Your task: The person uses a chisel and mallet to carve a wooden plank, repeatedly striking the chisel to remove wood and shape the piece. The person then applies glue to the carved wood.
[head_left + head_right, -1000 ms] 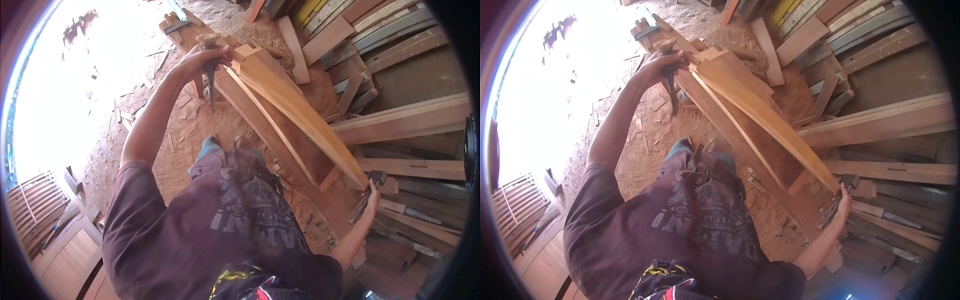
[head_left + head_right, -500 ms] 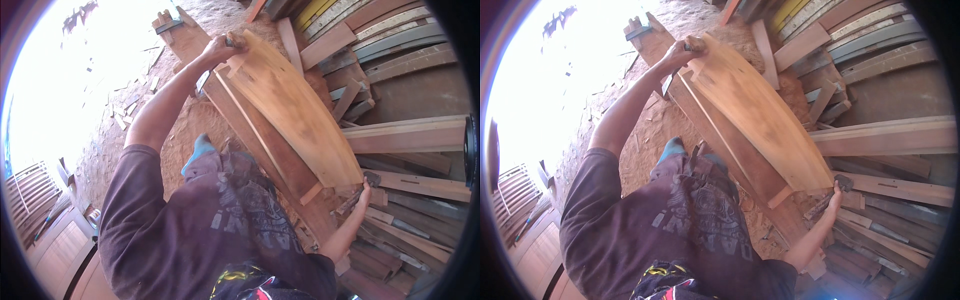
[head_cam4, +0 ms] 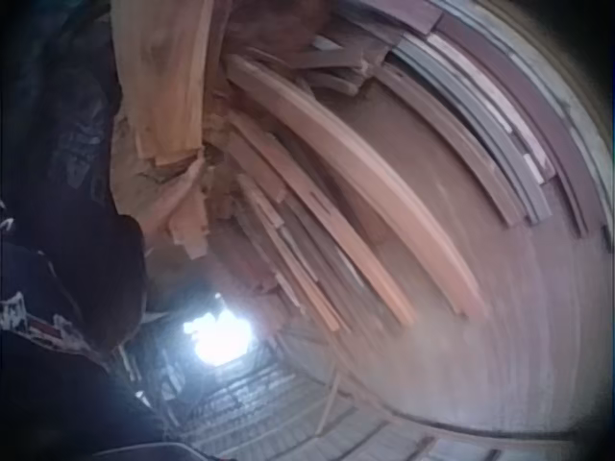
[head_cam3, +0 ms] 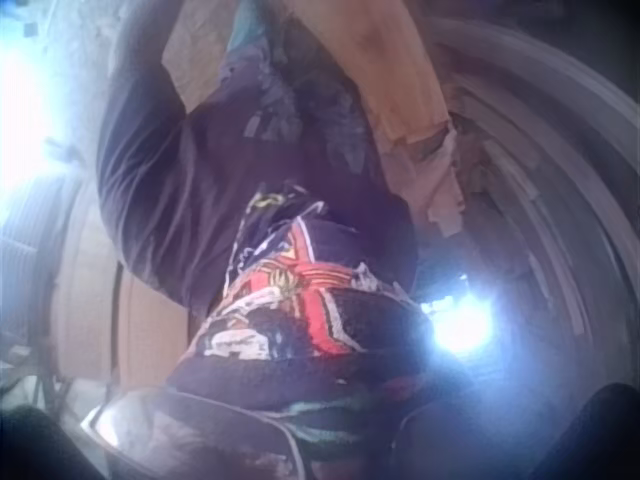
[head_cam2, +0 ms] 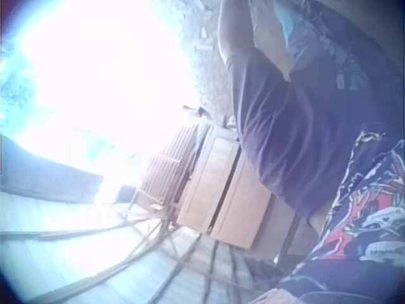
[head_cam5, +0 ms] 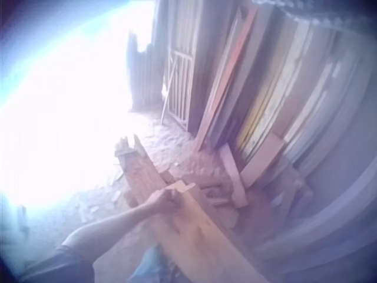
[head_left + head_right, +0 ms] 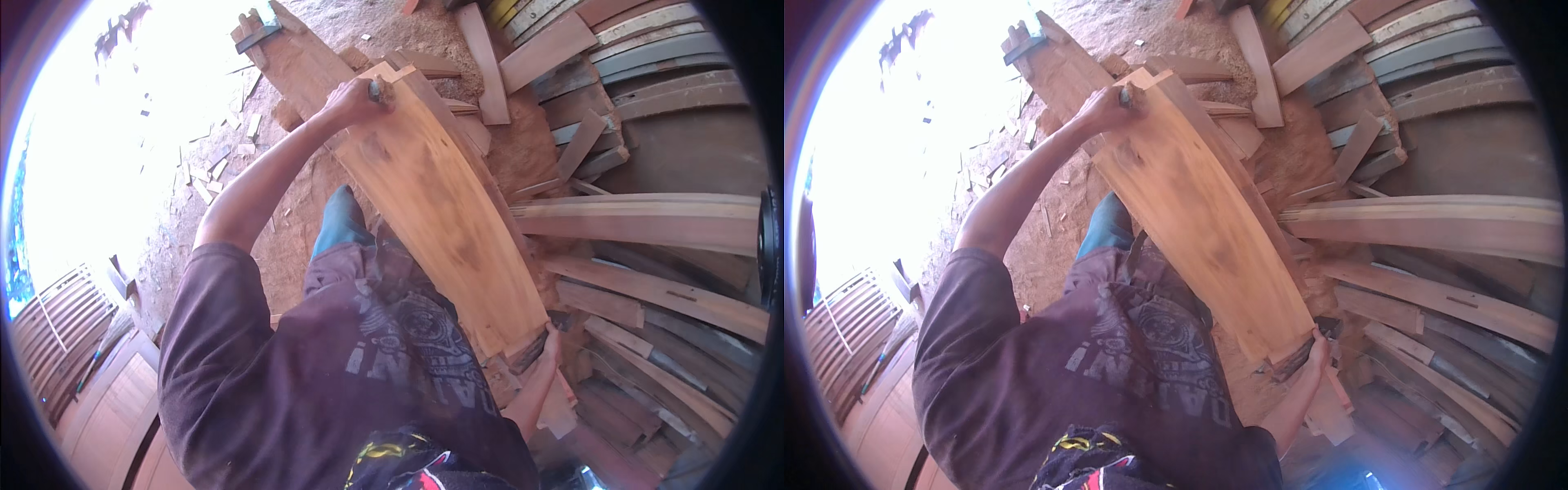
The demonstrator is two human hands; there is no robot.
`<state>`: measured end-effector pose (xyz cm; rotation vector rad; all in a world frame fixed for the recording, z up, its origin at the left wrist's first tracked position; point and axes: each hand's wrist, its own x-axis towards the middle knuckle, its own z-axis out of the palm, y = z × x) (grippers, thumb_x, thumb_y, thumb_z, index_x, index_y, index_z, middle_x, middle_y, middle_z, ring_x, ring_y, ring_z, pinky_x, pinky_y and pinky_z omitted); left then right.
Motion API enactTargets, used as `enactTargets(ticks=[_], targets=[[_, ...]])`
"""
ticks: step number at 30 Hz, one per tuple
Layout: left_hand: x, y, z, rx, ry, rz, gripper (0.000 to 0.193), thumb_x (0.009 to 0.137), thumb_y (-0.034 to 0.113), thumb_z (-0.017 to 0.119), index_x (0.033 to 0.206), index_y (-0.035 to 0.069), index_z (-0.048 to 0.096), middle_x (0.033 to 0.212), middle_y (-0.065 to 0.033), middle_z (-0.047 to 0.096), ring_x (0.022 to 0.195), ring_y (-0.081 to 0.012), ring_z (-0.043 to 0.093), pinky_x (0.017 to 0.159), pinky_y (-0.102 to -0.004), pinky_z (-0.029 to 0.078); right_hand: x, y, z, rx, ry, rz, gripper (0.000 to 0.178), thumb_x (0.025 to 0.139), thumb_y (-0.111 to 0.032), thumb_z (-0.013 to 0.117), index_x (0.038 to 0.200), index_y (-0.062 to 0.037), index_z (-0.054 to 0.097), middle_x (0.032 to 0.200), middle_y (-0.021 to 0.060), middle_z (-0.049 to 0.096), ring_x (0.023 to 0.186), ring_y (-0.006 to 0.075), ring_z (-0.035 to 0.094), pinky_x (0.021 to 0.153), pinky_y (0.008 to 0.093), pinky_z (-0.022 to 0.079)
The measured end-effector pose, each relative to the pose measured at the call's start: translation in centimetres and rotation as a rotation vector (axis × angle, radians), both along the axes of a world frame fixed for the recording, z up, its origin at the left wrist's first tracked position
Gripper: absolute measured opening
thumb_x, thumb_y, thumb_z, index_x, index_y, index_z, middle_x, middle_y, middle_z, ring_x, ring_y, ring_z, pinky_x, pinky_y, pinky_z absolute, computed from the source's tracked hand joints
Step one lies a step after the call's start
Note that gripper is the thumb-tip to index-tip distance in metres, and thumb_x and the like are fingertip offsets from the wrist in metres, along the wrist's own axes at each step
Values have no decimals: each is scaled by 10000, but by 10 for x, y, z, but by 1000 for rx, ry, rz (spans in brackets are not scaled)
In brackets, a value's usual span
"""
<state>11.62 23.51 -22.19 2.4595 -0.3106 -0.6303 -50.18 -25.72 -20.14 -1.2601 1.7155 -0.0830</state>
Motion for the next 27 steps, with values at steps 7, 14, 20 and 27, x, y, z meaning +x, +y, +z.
enactTargets(ticks=[7,14,20,27], targets=[[24,21,35,-16,-18,69,504,847,458,795,1191,93,741,1112,-214,759,1082,-397,719,930,-502,562,50,75,8,-600,277,209,376,937,-207,794,1163,82,710,1139,198,749,1036,319,710,907,435,545],[31,38,-12,70,-86,-50,444,864,414,730,1130,59,746,1097,-251,743,1062,-449,703,920,-532,555,137,115,14,-980,416,521,454,940,-314,805,1081,101,690,1021,227,735,949,355,700,866,473,533],[9,78,-8,3,26,-24,437,868,358,740,1157,30,728,1119,-253,731,1082,-450,690,920,-528,552,288,234,34,-608,112,760,330,957,-302,796,1040,3,704,921,159,736,824,270,714,755,425,542],[20,124,-14,-370,-153,137,341,936,318,755,1103,23,722,947,-159,745,840,-298,736,764,-445,589,341,296,25,-682,56,936,399,879,-292,844,1121,-24,675,875,168,740,804,335,734,720,434,544]])
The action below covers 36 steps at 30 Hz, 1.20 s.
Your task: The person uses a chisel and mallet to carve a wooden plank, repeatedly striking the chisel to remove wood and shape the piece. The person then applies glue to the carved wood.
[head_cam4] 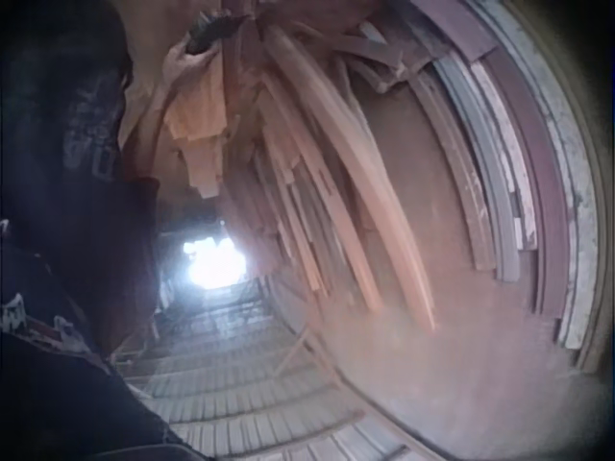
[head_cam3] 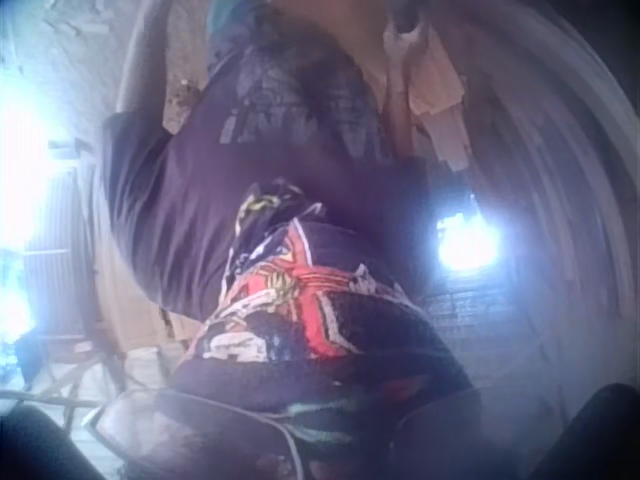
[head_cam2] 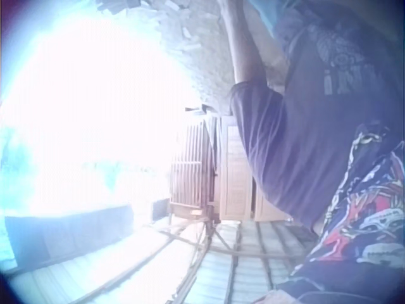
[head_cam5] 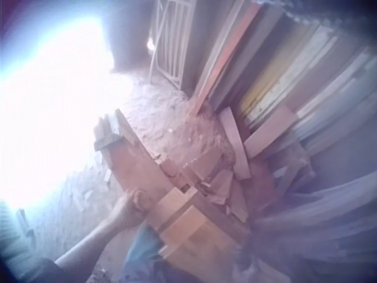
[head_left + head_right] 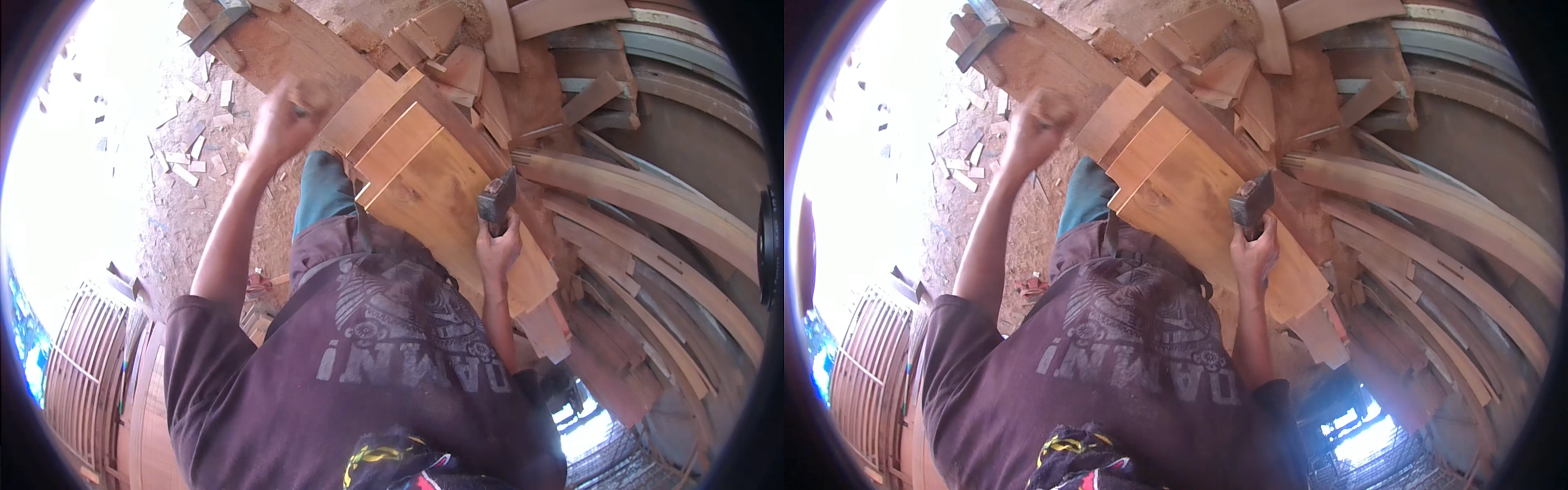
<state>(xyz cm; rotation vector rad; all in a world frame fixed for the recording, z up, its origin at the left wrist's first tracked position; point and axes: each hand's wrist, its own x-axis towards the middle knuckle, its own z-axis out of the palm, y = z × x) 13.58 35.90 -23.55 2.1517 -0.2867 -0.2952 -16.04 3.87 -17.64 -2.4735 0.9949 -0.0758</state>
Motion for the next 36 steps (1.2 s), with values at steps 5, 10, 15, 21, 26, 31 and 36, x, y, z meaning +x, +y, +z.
enactTargets(ticks=[5,10,15,21,26,31,36], targets=[[62,6,97,-576,255,132,247,943,289,795,931,55,716,617,-23,599,482,-96,558,451,-269,443,13,-14,13,145,190,20,380,874,-296,834,1111,-33,696,846,161,746,778,348,737,722,433,548],[92,-28,81,-1051,108,144,490,1066,541,575,1033,53,608,767,-48,592,671,-156,636,581,-289,528,28,-16,21,148,251,62,408,890,-356,824,1085,-16,714,827,164,735,739,316,718,712,409,540],[94,-66,77,-1076,318,177,450,1050,461,651,845,74,545,662,-37,555,570,-140,607,505,-284,504,25,-14,20,251,310,-39,402,906,-328,819,1114,-2,712,784,87,705,690,209,637,694,393,521],[88,-86,58,-1149,388,215,278,977,218,704,794,92,537,611,-47,563,528,-147,594,498,-297,489,26,-18,22,387,317,-140,316,913,-264,816,1043,-2,699,765,22,674,669,122,608,628,331,488],[90,-96,49,-1261,521,253,255,956,209,718,799,91,555,624,-53,570,551,-158,590,521,-325,475,39,-22,34,602,311,-215,297,889,-228,835,1003,-9,670,783,24,678,649,96,618,592,269,477],[87,-106,50,-1155,538,410,311,957,247,744,751,106,557,573,-23,526,462,-134,512,440,-300,403,55,-27,47,749,394,-299,355,834,-228,883,1015,-27,651,793,45,695,708,144,717,568,255,504],[84,-112,51,-1173,583,431,365,954,253,750,700,110,532,539,-17,499,424,-136,481,410,-300,379,71,-28,52,844,471,-364,357,820,-246,900,977,-53,644,753,40,673,680,157,730,524,254,515]])
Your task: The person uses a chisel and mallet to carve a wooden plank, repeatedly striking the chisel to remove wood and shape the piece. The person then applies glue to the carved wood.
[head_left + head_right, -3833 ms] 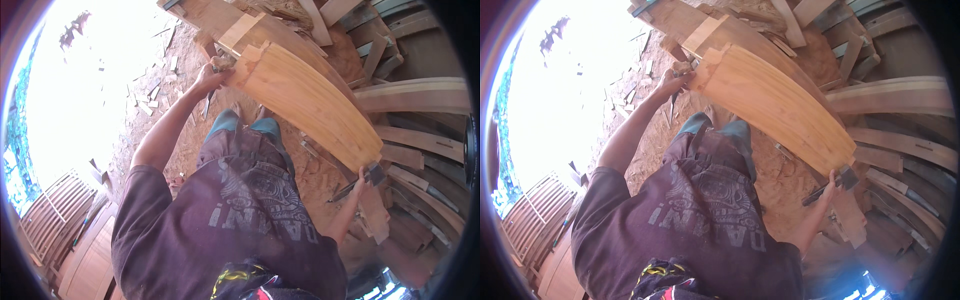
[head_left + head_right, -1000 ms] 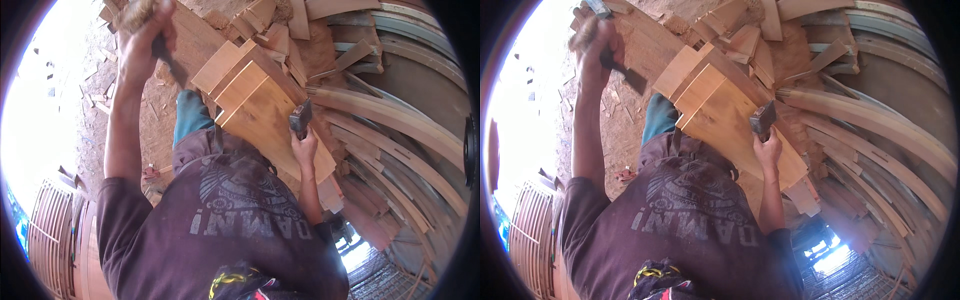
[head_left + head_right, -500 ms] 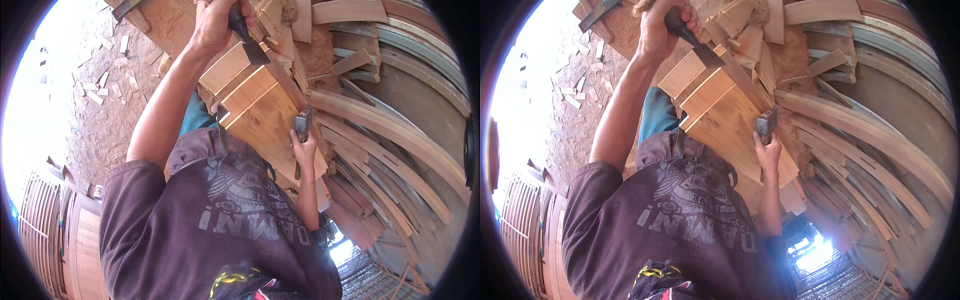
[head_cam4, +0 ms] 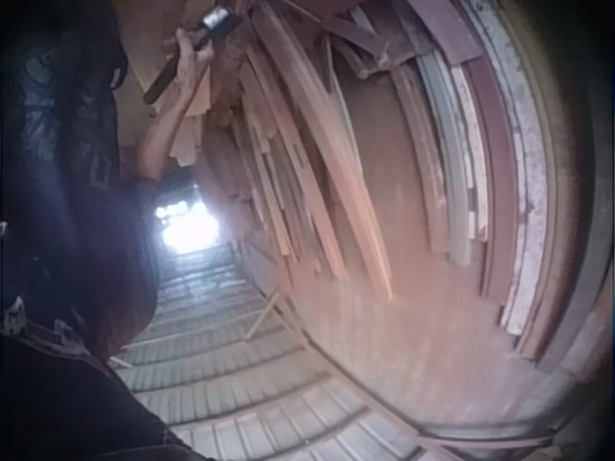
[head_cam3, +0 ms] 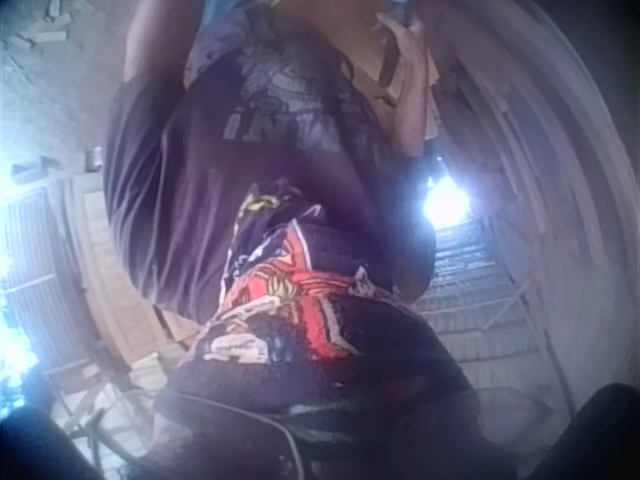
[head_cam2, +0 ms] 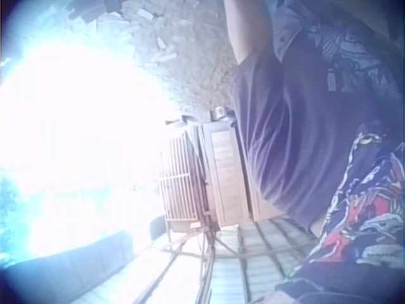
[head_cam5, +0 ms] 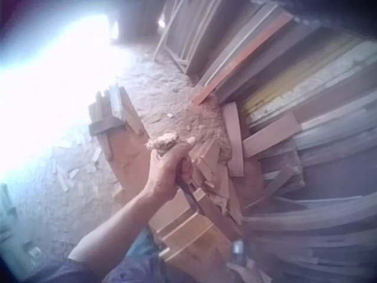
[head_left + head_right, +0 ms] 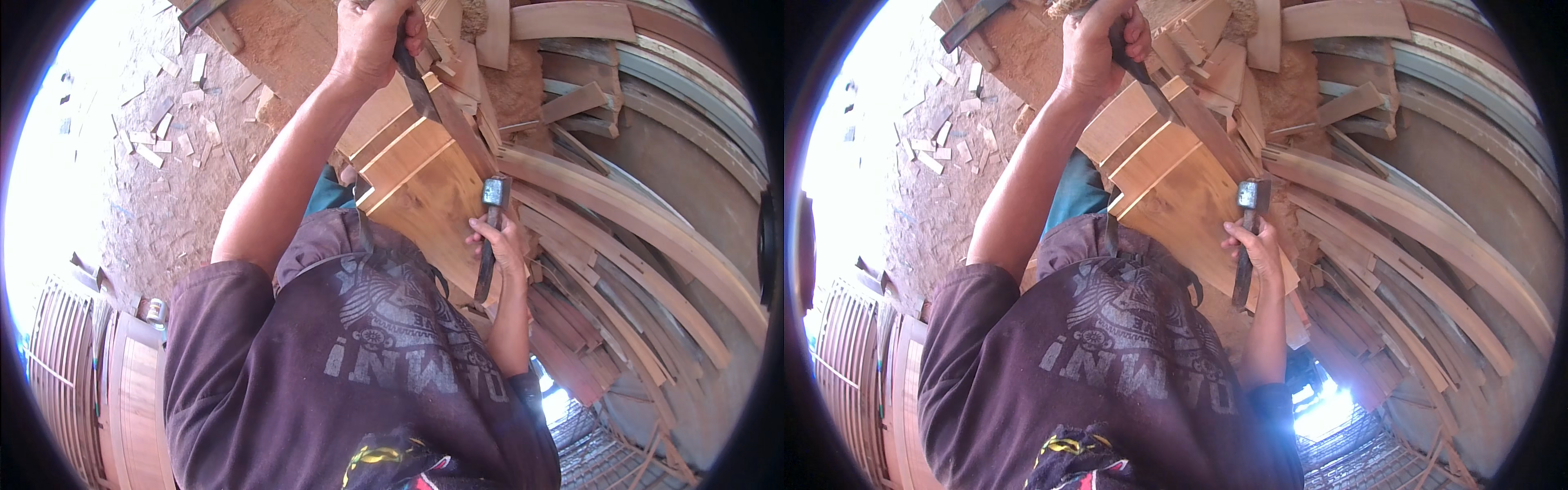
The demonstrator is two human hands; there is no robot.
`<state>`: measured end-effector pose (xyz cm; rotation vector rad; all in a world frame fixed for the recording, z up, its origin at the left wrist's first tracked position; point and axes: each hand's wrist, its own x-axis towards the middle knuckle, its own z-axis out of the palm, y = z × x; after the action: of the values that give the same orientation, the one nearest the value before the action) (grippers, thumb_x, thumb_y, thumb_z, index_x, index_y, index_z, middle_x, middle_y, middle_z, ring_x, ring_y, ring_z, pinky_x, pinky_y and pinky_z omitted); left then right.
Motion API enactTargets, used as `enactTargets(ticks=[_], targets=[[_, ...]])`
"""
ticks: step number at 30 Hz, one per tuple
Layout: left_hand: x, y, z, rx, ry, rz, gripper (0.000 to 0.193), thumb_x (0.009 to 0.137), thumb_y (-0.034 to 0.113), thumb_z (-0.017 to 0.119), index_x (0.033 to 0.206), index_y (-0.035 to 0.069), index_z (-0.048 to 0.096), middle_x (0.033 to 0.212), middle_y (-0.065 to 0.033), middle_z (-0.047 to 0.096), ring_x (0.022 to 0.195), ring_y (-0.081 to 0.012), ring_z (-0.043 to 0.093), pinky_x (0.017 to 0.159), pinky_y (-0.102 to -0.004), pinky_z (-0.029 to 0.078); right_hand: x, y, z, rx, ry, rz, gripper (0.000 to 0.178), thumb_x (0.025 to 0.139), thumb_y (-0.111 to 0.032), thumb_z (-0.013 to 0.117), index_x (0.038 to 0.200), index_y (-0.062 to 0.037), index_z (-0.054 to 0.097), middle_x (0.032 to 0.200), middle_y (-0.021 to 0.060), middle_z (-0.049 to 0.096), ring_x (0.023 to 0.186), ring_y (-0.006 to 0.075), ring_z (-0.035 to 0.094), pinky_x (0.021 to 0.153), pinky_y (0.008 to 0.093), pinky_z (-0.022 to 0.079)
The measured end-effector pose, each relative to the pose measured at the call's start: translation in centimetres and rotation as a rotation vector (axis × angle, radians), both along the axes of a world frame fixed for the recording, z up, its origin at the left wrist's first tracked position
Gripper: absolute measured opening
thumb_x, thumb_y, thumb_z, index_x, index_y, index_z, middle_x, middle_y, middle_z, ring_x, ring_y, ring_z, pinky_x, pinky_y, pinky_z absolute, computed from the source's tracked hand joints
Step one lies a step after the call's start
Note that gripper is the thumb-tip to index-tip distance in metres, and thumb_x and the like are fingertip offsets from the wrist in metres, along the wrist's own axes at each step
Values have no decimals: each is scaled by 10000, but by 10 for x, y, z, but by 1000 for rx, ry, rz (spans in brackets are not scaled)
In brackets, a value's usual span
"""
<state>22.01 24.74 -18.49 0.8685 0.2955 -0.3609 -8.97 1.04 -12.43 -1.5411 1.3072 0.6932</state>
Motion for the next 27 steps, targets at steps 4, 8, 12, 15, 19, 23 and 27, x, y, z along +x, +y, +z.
enactTargets(ticks=[4,8,12,15,19,23,27], targets=[[1,0,-4,-98,33,11,373,964,252,730,690,104,524,530,-29,497,418,-142,479,405,-303,375,-3,-8,-6,5,-34,9,341,825,-239,900,950,-59,639,709,24,647,596,142,690,510,252,504],[1,0,-13,-141,10,-12,373,975,246,705,686,99,521,521,-35,480,411,-149,469,400,-307,369,-11,-2,-12,-67,-75,-3,324,832,-232,895,940,-63,641,691,18,641,565,122,649,503,250,480],[2,-2,-16,-178,-7,-20,388,980,242,688,670,95,508,516,-40,471,407,-155,462,397,-309,363,-14,6,-14,-126,-135,-16,307,851,-243,887,924,-65,648,679,6,629,551,104,612,512,251,461],[4,-3,-19,-197,-29,-17,404,980,246,685,659,92,493,514,-42,466,405,-155,461,395,-309,360,3,18,-9,-204,-205,-4,299,878,-262,873,909,-63,652,675,-6,618,555,90,592,523,250,448],[4,1,-15,-223,-3,-22,412,978,245,688,656,91,482,506,-42,451,400,-157,456,392,-310,356,35,21,11,-378,-338,137,299,908,-269,859,912,-52,653,684,-19,610,566,72,571,536,240,428],[1,4,-17,-283,-2,-4,410,978,246,689,658,90,486,502,-43,447,390,-160,450,390,-311,354,93,17,43,-780,-628,466,242,878,-165,887,935,-17,705,780,26,715,668,69,641,620,254,502],[0,5,-23,-295,-40,16,394,975,238,692,664,89,501,503,-47,457,383,-162,444,391,-313,355,162,35,86,-745,-597,490,211,862,-114,892,916,18,737,844,67,766,720,98,677,668,294,556]])
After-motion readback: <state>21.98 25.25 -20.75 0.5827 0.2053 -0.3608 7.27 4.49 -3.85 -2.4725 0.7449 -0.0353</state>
